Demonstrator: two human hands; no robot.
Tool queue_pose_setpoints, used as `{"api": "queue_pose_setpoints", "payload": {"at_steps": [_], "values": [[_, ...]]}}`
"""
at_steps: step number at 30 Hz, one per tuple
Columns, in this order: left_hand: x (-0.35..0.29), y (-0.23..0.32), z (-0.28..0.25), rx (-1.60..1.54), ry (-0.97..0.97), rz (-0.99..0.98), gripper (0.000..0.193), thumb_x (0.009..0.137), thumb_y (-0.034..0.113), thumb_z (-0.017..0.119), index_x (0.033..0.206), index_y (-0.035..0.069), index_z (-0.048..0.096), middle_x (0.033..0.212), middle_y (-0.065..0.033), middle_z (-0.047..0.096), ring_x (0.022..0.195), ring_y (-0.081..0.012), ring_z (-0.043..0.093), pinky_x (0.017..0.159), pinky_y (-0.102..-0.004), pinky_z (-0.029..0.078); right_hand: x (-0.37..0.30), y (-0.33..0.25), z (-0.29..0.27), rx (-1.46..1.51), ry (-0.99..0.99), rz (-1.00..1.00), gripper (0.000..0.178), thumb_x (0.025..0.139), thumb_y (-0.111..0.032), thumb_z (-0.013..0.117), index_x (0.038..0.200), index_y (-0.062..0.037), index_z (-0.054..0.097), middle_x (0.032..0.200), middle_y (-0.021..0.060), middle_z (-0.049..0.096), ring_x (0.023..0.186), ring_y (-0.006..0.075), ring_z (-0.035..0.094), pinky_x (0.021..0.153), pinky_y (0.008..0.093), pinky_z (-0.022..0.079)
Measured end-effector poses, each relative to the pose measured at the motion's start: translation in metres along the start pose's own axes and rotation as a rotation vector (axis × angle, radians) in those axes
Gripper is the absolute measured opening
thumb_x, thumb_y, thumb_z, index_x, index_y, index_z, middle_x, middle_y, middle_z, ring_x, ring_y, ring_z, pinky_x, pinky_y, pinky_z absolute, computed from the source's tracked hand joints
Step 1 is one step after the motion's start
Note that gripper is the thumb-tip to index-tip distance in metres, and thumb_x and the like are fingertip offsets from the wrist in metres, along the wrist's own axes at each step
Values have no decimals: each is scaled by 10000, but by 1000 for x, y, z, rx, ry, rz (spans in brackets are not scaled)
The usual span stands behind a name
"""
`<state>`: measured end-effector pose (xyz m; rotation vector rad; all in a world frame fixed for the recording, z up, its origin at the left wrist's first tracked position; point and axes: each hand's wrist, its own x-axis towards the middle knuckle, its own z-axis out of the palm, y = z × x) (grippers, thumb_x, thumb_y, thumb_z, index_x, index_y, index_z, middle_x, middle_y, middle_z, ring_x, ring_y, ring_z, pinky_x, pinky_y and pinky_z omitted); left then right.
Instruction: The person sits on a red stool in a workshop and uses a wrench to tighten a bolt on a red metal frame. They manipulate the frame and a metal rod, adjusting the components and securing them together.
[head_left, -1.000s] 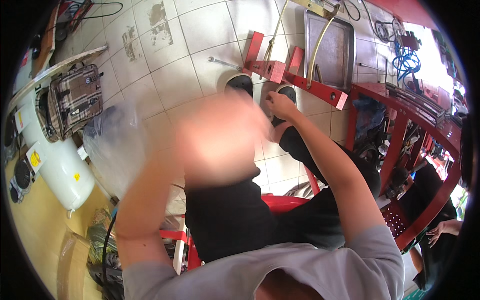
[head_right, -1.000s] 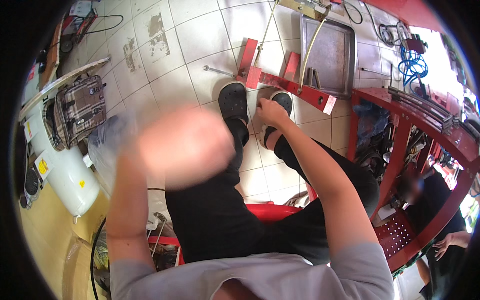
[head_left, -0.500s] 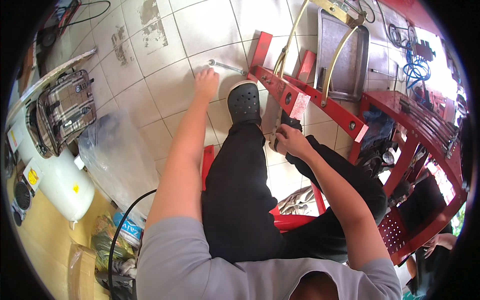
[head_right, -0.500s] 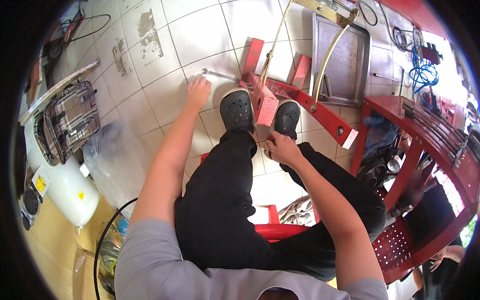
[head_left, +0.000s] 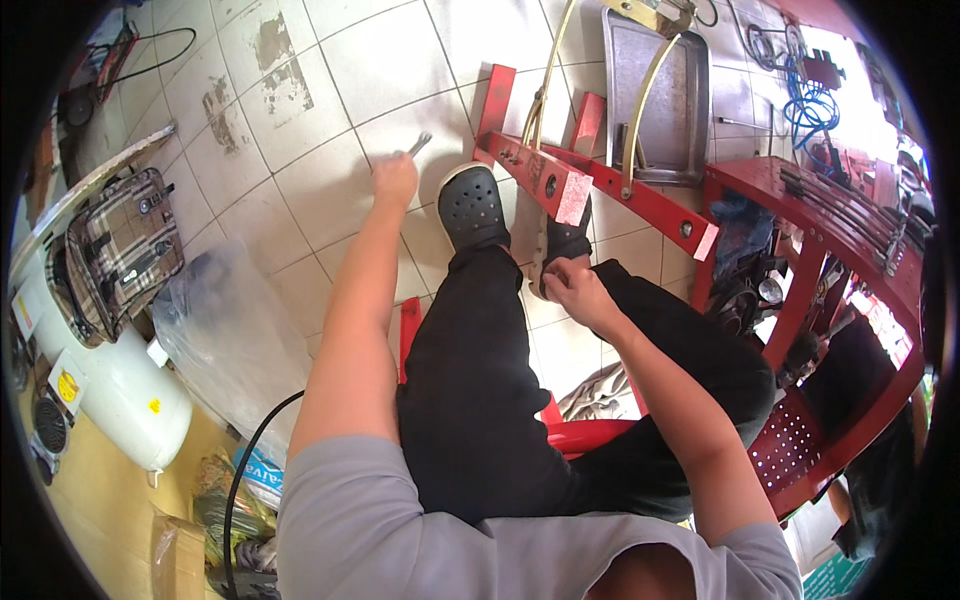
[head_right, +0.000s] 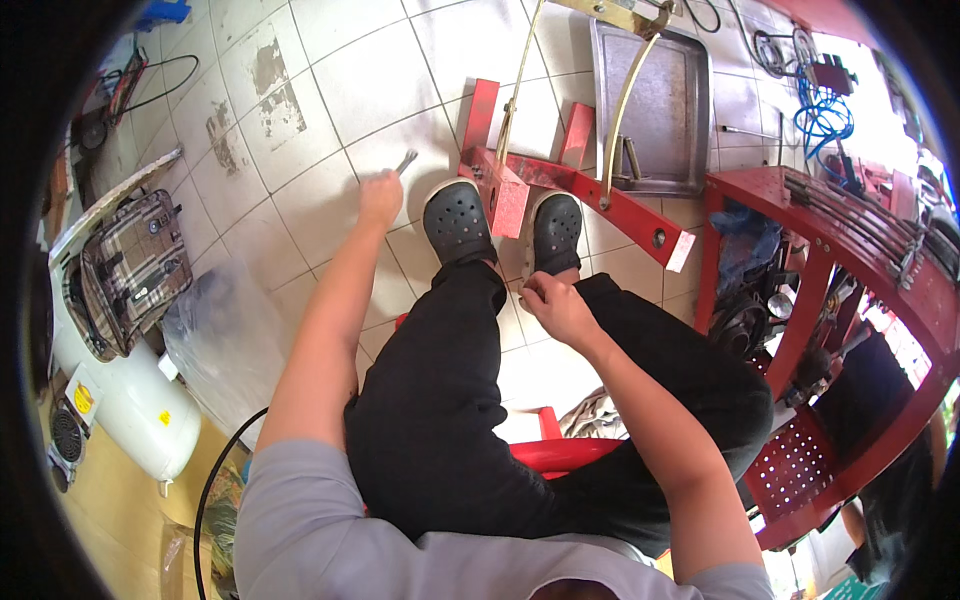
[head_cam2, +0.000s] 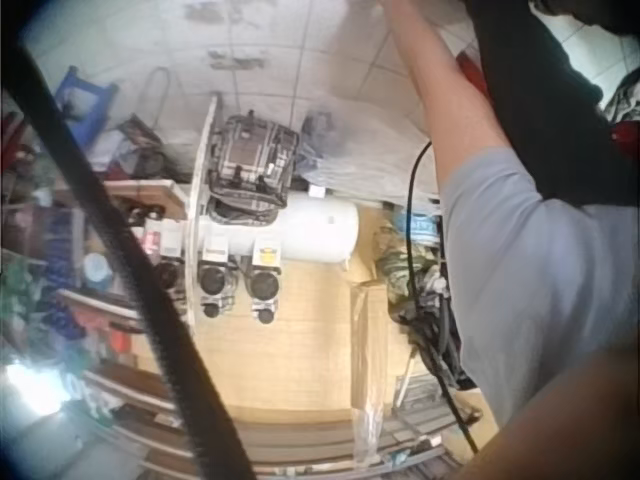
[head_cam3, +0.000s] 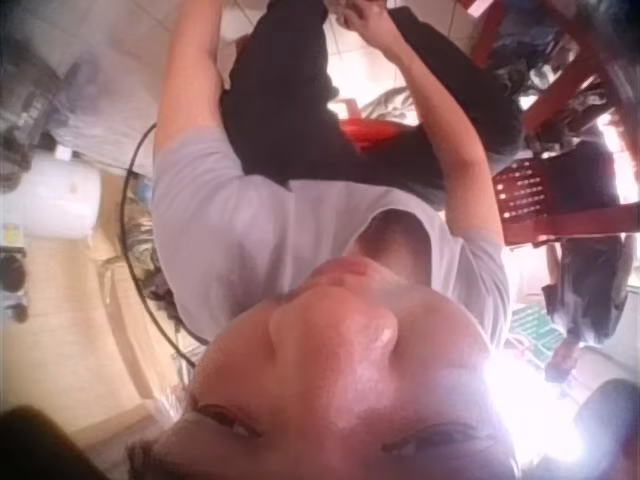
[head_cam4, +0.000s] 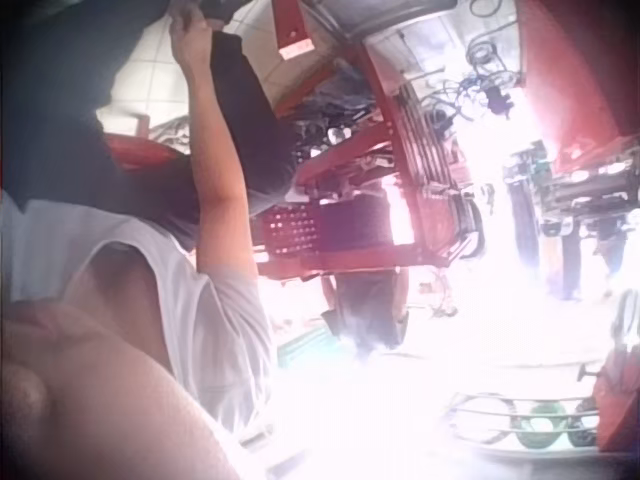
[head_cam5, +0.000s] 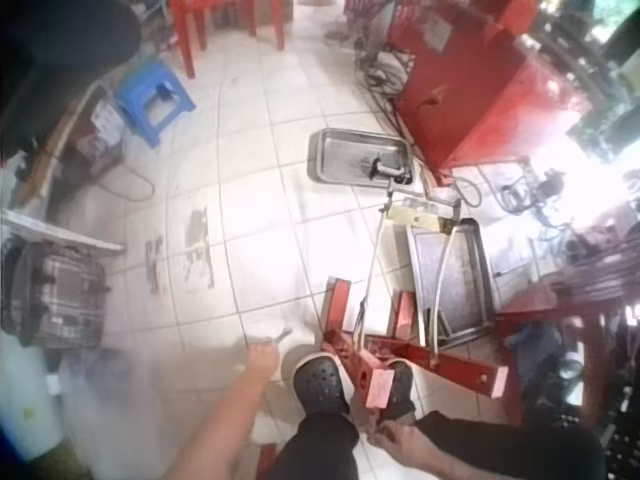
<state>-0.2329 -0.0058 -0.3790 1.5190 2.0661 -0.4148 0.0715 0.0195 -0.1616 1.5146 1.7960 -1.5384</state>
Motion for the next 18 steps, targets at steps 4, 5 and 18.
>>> {"api": "queue_pose_setpoints", "payload": {"at_steps": [4, 5, 18], "values": [[-34, -20, -34, -518, -378, -99, 172, 893, 177, 454, 941, 45, 553, 765, -93, 617, 738, -181, 615, 661, -307, 474, 3, -17, 1, 11, 1, -68, 263, 849, -240, 534, 928, 8, 572, 793, 199, 617, 775, 336, 610, 699, 386, 474], [-46, -23, -56, -711, -508, -55, 170, 896, 186, 472, 941, 47, 557, 781, -78, 618, 745, -155, 614, 641, -281, 474, 2, -28, 0, 19, -13, -96, 275, 852, -252, 533, 935, 7, 573, 792, 198, 618, 777, 334, 611, 701, 389, 473], [-219, 53, -255, -1514, -532, 357, 176, 887, 223, 542, 983, 88, 603, 836, 33, 582, 655, -30, 463, 544, -169, 384, -80, -135, -12, 688, -234, -450, 290, 917, -310, 454, 931, -24, 505, 643, 35, 527, 583, 115, 546, 514, 273, 418]]}}
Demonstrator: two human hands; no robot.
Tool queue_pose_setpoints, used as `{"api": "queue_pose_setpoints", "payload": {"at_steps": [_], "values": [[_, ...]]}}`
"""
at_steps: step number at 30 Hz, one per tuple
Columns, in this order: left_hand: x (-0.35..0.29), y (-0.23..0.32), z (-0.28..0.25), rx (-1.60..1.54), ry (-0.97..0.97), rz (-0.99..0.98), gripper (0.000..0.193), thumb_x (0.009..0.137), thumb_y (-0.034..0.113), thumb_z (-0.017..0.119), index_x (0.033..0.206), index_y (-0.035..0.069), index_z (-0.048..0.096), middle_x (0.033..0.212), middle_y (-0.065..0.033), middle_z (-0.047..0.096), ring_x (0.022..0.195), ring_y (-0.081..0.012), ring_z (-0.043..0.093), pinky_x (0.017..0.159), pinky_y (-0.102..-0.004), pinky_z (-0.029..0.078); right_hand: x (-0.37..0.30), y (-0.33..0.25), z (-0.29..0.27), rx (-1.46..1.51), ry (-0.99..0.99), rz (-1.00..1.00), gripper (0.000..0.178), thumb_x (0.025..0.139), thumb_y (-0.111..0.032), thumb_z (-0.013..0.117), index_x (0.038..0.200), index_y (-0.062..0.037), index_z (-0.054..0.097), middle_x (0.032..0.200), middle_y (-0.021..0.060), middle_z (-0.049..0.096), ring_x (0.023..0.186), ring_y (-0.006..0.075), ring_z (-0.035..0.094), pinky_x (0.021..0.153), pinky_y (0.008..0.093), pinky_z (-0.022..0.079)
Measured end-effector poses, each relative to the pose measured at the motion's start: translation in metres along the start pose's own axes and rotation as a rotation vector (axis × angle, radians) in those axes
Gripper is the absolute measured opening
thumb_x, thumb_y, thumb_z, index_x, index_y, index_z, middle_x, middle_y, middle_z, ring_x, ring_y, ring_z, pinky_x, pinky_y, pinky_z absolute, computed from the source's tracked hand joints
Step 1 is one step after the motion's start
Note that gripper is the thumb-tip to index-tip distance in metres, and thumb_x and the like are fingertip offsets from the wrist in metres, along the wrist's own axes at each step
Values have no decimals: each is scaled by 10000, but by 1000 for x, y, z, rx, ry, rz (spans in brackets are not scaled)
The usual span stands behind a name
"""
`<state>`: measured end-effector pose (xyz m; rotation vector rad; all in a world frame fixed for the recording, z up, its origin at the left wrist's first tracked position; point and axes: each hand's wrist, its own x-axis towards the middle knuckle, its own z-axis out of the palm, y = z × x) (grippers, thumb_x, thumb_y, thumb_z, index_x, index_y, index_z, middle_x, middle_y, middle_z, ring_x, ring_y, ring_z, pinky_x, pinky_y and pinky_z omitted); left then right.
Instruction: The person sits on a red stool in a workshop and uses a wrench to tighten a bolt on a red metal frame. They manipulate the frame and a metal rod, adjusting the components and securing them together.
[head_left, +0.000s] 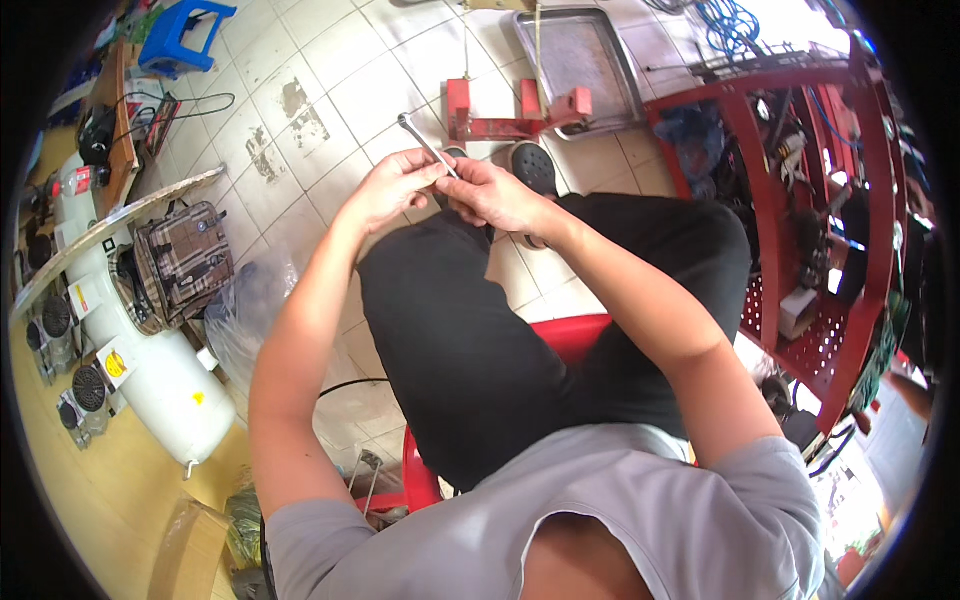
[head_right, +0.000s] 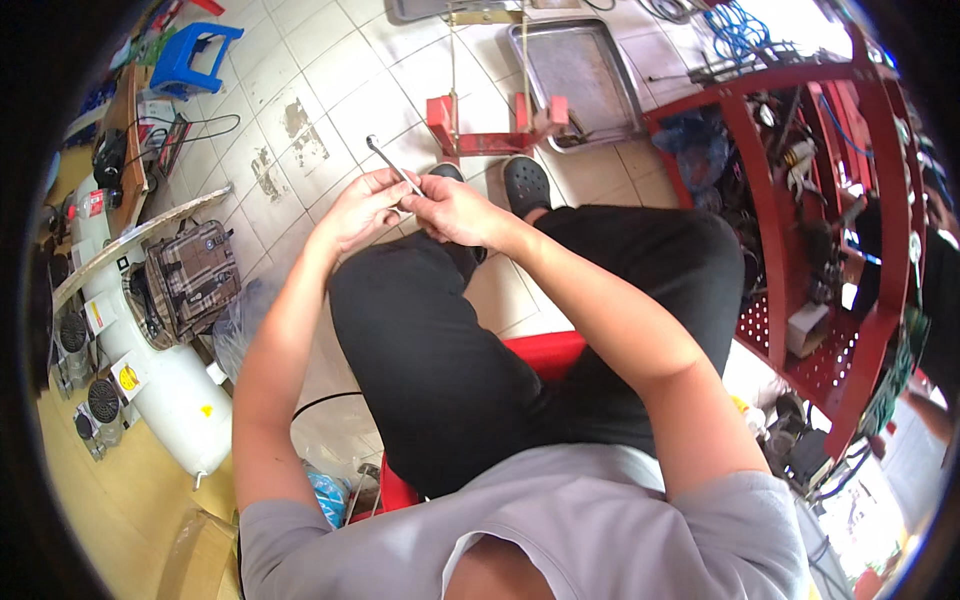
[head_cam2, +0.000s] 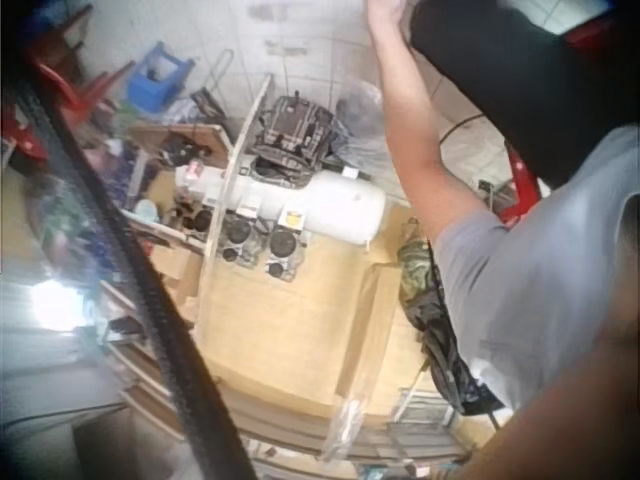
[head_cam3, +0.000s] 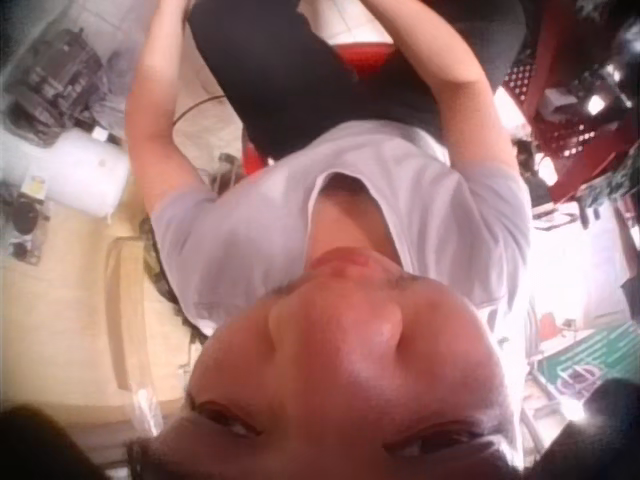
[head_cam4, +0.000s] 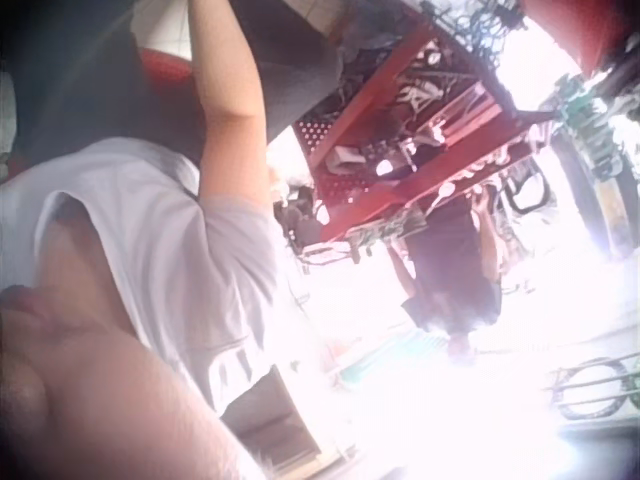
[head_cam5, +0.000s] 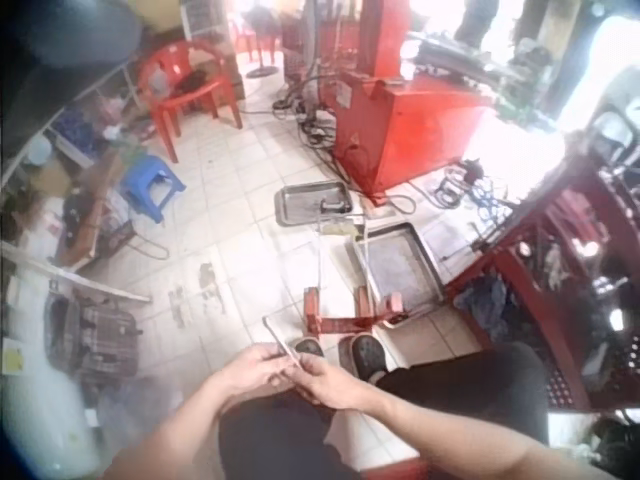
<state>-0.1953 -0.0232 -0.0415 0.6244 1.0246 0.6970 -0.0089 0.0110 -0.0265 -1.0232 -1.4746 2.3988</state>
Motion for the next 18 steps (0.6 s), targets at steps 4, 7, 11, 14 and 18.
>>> {"api": "queue_pose_setpoints", "payload": {"at_steps": [4, 7, 11, 14, 18], "values": [[5, 91, 48, 809, -48, -371, 267, 855, 261, 567, 1034, 64, 595, 885, -38, 612, 814, -131, 587, 671, -254, 462, -35, 36, -27, -491, 465, -235, 255, 917, -238, 446, 970, 9, 483, 695, 89, 513, 664, 184, 526, 586, 324, 412], [34, 109, 53, 1332, 491, 26, 325, 825, 241, 571, 1084, 44, 579, 1025, -128, 613, 911, -258, 604, 784, -337, 468, -24, 51, -48, -594, 647, -30, 297, 898, -249, 420, 955, 35, 485, 764, 199, 538, 720, 309, 558, 667, 388, 436], [59, 70, 62, 1179, 876, 358, 351, 805, 195, 579, 1134, 72, 572, 1078, -164, 598, 974, -293, 588, 847, -346, 450, 15, 67, -58, -833, 380, 78, 347, 858, -264, 414, 932, 54, 531, 932, 300, 563, 907, 408, 557, 785, 445, 428], [68, 76, 39, 1125, 720, 272, 362, 795, 176, 594, 1142, 75, 574, 1077, -155, 603, 1014, -270, 575, 867, -337, 443, 42, 86, -64, -914, 334, 35, 337, 836, -224, 421, 908, 80, 546, 819, 287, 583, 796, 406, 583, 701, 438, 454], [83, 79, 35, 1114, 544, 124, 370, 774, 153, 621, 1133, 74, 582, 1045, -124, 628, 955, -242, 605, 848, -327, 455, 71, 91, -86, -642, 468, 199, 316, 817, -190, 426, 807, 99, 553, 658, 238, 576, 566, 340, 594, 497, 407, 461]]}}
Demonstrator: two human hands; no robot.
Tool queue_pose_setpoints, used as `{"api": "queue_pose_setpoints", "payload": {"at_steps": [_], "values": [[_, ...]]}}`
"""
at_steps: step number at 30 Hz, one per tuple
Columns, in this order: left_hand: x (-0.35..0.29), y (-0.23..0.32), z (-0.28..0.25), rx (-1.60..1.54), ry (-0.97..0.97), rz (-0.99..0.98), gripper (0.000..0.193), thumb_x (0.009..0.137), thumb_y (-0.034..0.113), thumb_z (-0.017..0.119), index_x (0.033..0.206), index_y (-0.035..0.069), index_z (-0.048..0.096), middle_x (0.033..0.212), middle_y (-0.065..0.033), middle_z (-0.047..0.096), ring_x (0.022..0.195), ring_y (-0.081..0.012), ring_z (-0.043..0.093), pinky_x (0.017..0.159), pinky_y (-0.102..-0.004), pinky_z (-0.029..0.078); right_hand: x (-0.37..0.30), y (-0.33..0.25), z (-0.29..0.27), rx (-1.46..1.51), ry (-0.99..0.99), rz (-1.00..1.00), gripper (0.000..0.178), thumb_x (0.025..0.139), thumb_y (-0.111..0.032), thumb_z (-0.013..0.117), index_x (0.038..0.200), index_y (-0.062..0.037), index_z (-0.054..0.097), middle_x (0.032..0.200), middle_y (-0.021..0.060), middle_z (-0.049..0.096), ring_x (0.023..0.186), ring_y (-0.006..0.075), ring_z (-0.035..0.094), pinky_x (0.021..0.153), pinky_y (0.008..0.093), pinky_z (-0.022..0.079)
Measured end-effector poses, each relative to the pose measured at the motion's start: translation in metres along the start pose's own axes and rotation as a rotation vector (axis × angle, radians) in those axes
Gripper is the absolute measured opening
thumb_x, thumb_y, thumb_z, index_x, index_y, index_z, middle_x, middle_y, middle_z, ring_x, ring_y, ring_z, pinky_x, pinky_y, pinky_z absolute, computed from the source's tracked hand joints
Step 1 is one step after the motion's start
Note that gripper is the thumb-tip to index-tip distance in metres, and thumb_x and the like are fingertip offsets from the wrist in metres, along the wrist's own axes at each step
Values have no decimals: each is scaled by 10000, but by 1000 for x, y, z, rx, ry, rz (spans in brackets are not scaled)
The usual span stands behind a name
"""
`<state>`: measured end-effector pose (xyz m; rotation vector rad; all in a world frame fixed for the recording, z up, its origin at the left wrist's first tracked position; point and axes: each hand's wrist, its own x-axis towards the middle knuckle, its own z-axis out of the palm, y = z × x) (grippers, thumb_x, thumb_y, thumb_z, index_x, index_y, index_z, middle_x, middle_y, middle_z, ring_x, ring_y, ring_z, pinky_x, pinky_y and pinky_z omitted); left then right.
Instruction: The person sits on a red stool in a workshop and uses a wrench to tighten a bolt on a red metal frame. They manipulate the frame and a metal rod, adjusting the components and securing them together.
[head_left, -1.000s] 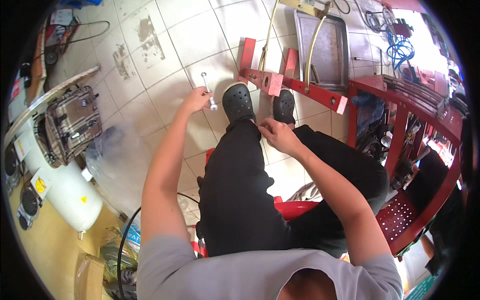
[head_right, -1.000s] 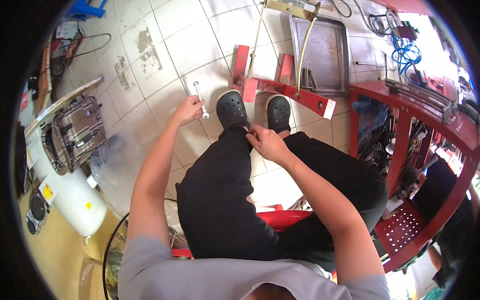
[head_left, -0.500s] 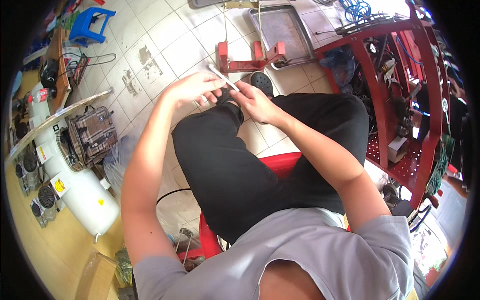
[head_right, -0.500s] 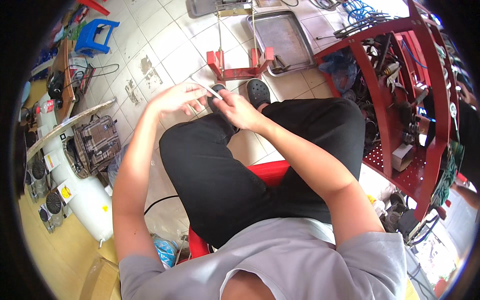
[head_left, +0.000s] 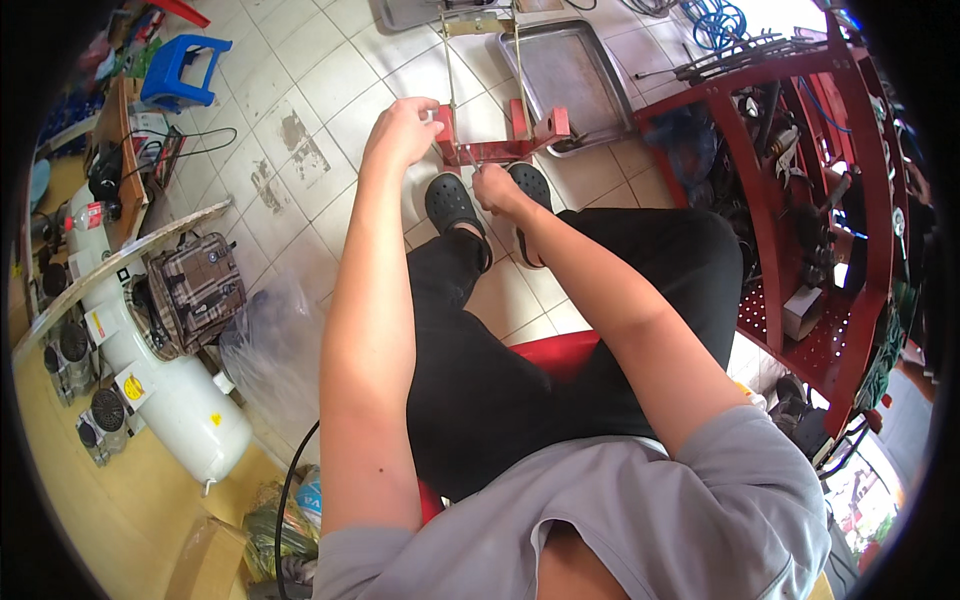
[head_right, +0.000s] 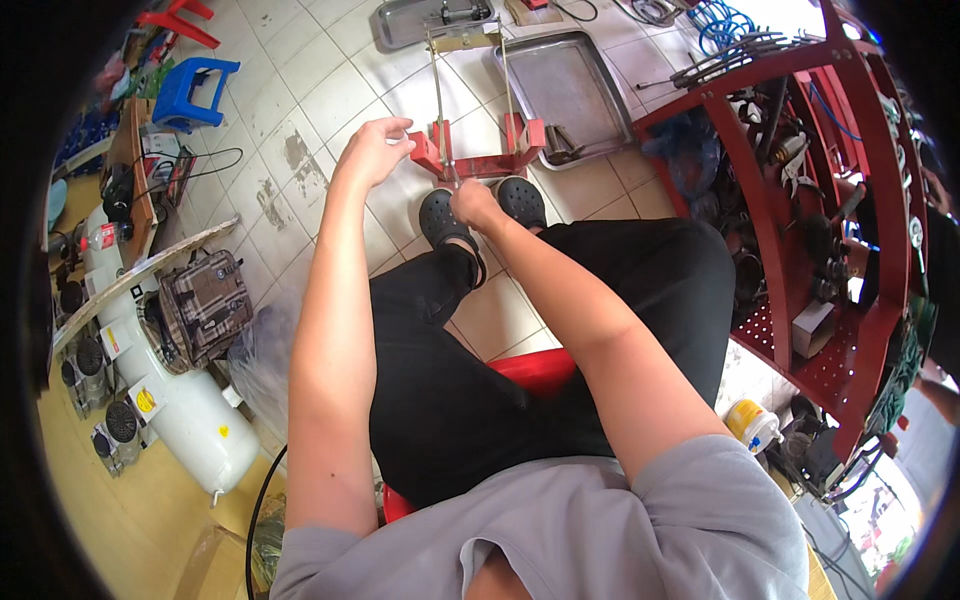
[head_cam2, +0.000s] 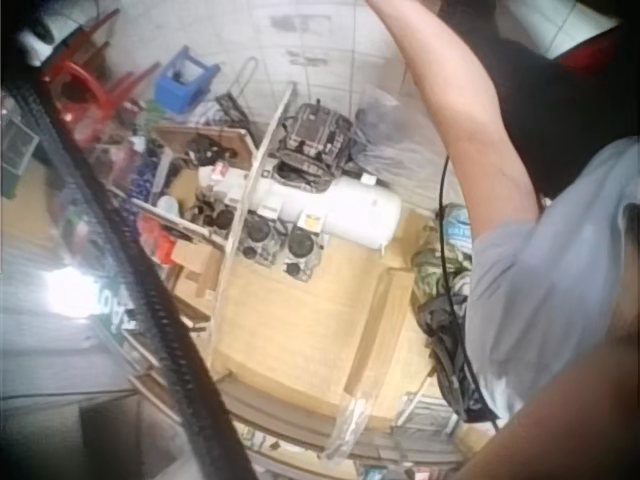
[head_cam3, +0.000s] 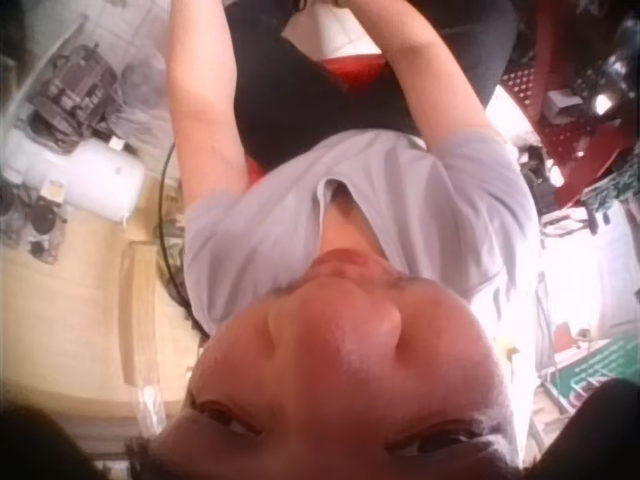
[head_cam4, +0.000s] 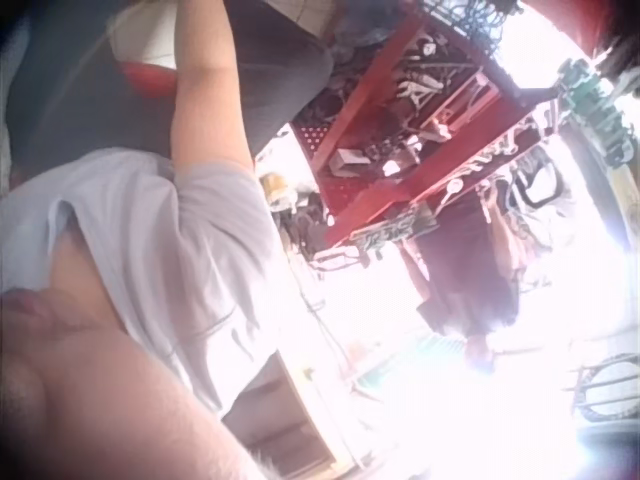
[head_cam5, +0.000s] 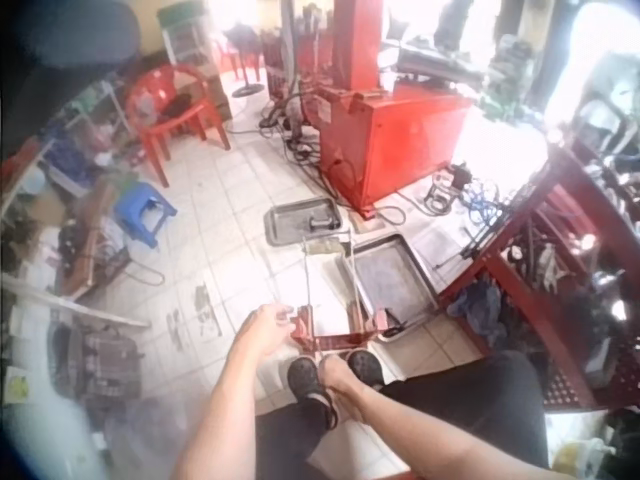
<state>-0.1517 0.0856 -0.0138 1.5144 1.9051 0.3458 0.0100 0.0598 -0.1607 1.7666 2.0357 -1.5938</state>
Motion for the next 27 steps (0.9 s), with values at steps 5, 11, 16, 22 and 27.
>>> {"api": "queue_pose_setpoints", "payload": {"at_steps": [5, 11, 16, 22, 27], "values": [[8, -15, -1, -135, -101, -54, 325, 772, 132, 608, 1093, 76, 609, 1009, -120, 642, 922, -225, 617, 823, -312, 467, 19, -12, -7, -16, -115, 31, 326, 812, -173, 451, 639, 90, 535, 530, 159, 527, 410, 223, 507, 372, 376, 399], [12, -14, 4, -47, -90, -74, 294, 791, 144, 584, 1075, 74, 618, 994, -107, 649, 914, -213, 617, 798, -314, 477, 33, -41, -53, -296, -204, 55, 223, 737, -131, 532, 695, 75, 605, 594, 179, 567, 524, 225, 569, 453, 379, 444], [15, -14, 4, -54, -95, -85, 284, 799, 150, 584, 1072, 79, 619, 1008, -100, 645, 900, -206, 617, 763, -317, 486, 35, -63, -76, -100, -270, 180, 245, 765, -132, 455, 598, 8, 565, 529, 106, 505, 435, 213, 458, 387, 373, 342], [13, -9, 2, -60, -126, -110, 285, 800, 151, 588, 1075, 79, 616, 1010, -98, 645, 907, -204, 615, 769, -319, 483, 35, -62, -85, -265, -291, 164, 248, 755, -150, 445, 627, -8, 603, 566, 106, 536, 457, 219, 484, 410, 382, 361], [12, -7, 1, -8, -109, -101, 291, 802, 148, 582, 1082, 75, 612, 1011, -99, 644, 919, -212, 613, 806, -319, 471, 33, -63, -84, -210, -267, 141, 255, 754, -190, 462, 633, -22, 613, 549, 87, 533, 442, 196, 472, 407, 362, 353]]}}
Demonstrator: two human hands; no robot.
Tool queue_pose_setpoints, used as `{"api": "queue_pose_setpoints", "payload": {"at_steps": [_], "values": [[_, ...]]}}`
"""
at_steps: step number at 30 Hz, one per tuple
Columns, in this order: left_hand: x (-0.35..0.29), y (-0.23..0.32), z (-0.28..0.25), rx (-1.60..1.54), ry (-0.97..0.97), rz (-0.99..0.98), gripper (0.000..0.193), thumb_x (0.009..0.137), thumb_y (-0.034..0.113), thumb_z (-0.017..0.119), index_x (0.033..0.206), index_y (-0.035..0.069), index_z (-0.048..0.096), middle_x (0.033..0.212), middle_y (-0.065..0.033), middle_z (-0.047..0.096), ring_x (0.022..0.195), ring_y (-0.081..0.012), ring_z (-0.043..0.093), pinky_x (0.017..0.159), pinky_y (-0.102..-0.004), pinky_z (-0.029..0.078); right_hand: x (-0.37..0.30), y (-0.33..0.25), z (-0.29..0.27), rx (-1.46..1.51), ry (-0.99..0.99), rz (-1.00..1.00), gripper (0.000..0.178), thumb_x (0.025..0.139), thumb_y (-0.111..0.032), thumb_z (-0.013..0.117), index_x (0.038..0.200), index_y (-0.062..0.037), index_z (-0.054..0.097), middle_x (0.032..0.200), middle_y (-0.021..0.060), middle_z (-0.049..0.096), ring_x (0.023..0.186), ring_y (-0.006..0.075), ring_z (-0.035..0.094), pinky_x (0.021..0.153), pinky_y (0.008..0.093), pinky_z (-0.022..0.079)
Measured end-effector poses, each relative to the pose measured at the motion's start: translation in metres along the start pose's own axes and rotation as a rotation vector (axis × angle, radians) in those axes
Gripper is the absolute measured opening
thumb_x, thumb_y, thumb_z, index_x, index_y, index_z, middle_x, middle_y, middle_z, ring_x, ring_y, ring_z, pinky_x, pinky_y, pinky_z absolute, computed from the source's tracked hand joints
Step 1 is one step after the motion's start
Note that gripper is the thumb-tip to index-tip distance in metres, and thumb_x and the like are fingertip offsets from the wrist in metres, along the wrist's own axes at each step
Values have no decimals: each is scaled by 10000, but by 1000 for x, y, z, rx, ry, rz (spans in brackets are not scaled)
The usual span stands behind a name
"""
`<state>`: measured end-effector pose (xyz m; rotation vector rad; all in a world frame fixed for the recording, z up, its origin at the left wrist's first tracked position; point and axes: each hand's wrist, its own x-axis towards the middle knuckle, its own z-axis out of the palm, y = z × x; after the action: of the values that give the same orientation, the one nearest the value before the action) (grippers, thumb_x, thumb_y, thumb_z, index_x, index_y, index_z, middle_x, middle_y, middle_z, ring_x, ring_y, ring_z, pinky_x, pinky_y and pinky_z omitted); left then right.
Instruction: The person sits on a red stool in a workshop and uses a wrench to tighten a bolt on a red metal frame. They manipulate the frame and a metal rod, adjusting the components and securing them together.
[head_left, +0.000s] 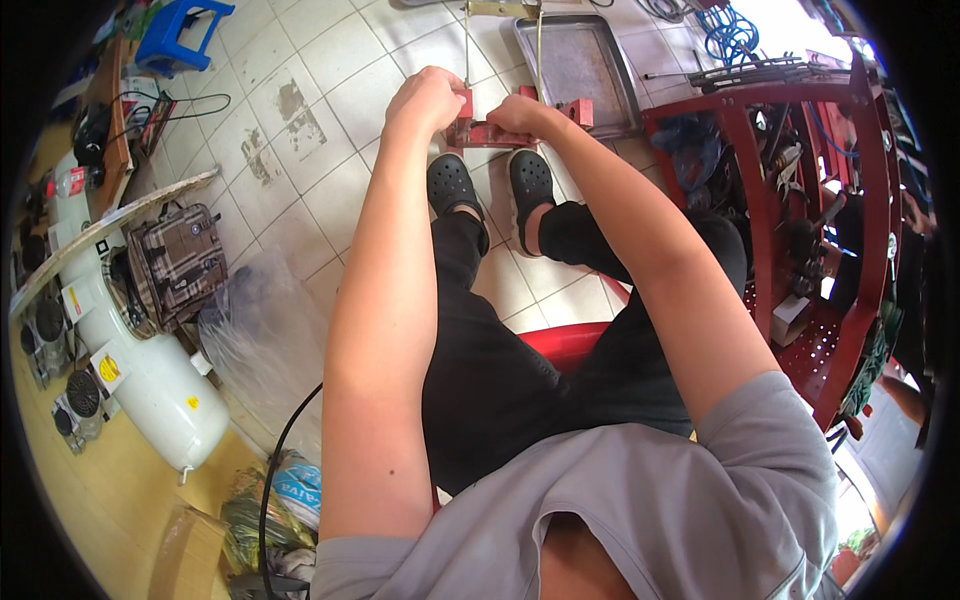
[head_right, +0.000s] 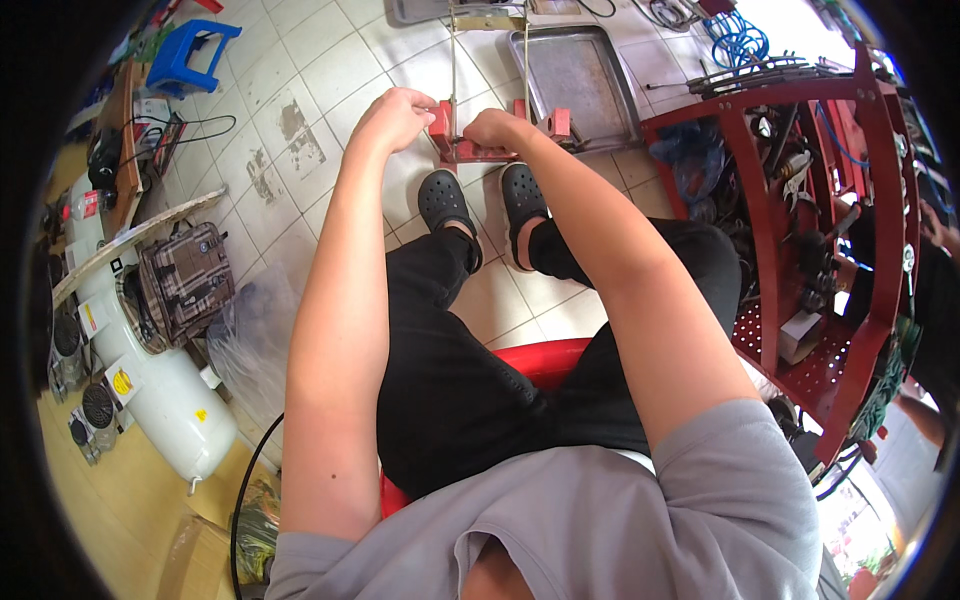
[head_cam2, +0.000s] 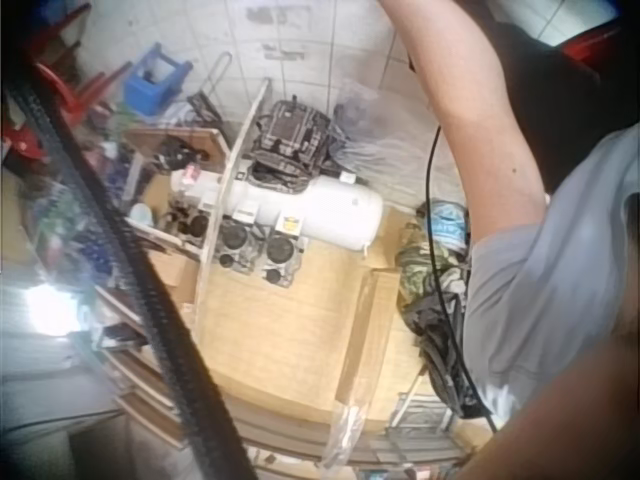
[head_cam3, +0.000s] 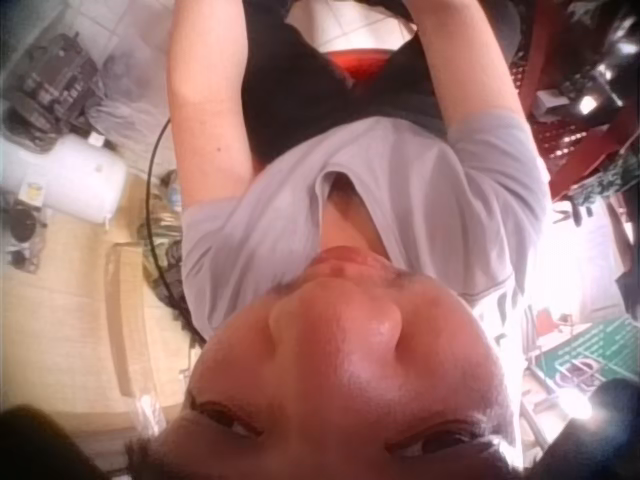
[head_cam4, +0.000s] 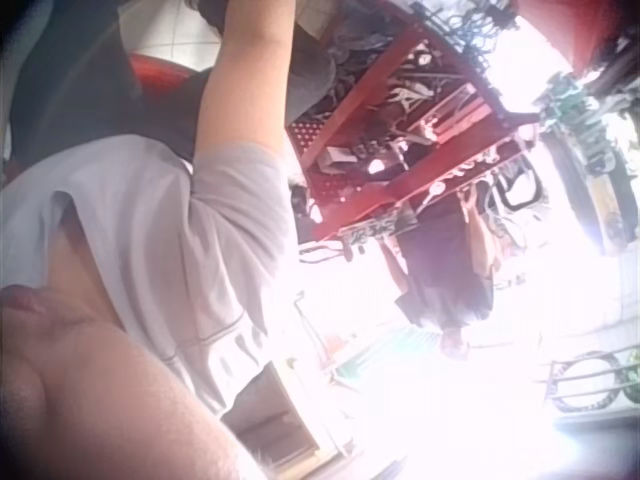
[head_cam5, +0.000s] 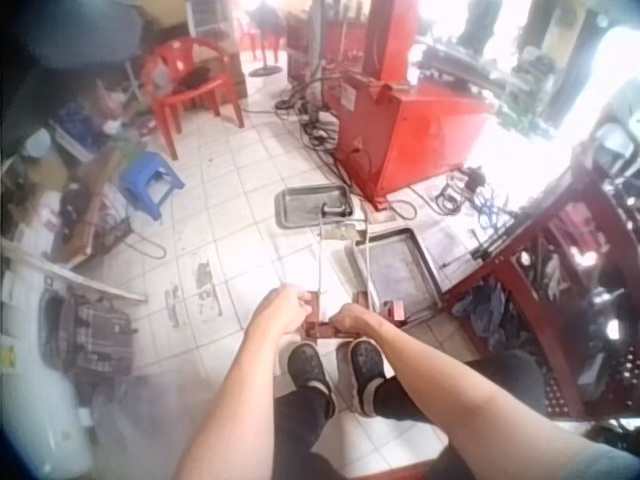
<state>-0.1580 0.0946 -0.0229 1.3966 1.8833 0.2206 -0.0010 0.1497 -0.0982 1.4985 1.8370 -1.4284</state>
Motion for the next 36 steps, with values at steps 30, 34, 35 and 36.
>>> {"api": "queue_pose_setpoints", "payload": {"at_steps": [30, 34, 35, 36], "values": [[2, 11, -4, 23, -23, -24, 298, 801, 156, 565, 1073, 44, 613, 1037, -176, 615, 964, -278, 598, 849, -342, 453, 48, -23, -57, 312, -488, 372, 239, 842, -164, 416, 646, -78, 522, 682, 20, 631, 316, 8, 285, 282, 185, 264], [1, 6, -7, 33, -40, 43, 312, 783, 156, 581, 1065, 27, 614, 1038, -175, 615, 967, -272, 598, 851, -334, 451, 61, -30, -58, 288, -476, 496, 216, 845, -201, 472, 777, -37, 594, 473, -43, 476, 354, 59, 452, 358, 210, 430], [-5, 12, -13, 42, -27, 54, 328, 782, 162, 585, 1073, 12, 605, 1037, -164, 620, 973, -267, 597, 850, -331, 451, 64, -29, -61, 226, -459, 476, 204, 834, -193, 466, 752, -53, 589, 429, -62, 402, 360, 60, 435, 351, 210, 400], [-2, 9, -8, 20, -45, 51, 338, 783, 165, 585, 1082, 8, 599, 1041, -161, 619, 977, -266, 596, 852, -332, 450, 70, -23, -60, 200, -472, 442, 197, 823, -190, 468, 756, -51, 591, 419, -57, 394, 366, 59, 414, 355, 219, 372]]}}
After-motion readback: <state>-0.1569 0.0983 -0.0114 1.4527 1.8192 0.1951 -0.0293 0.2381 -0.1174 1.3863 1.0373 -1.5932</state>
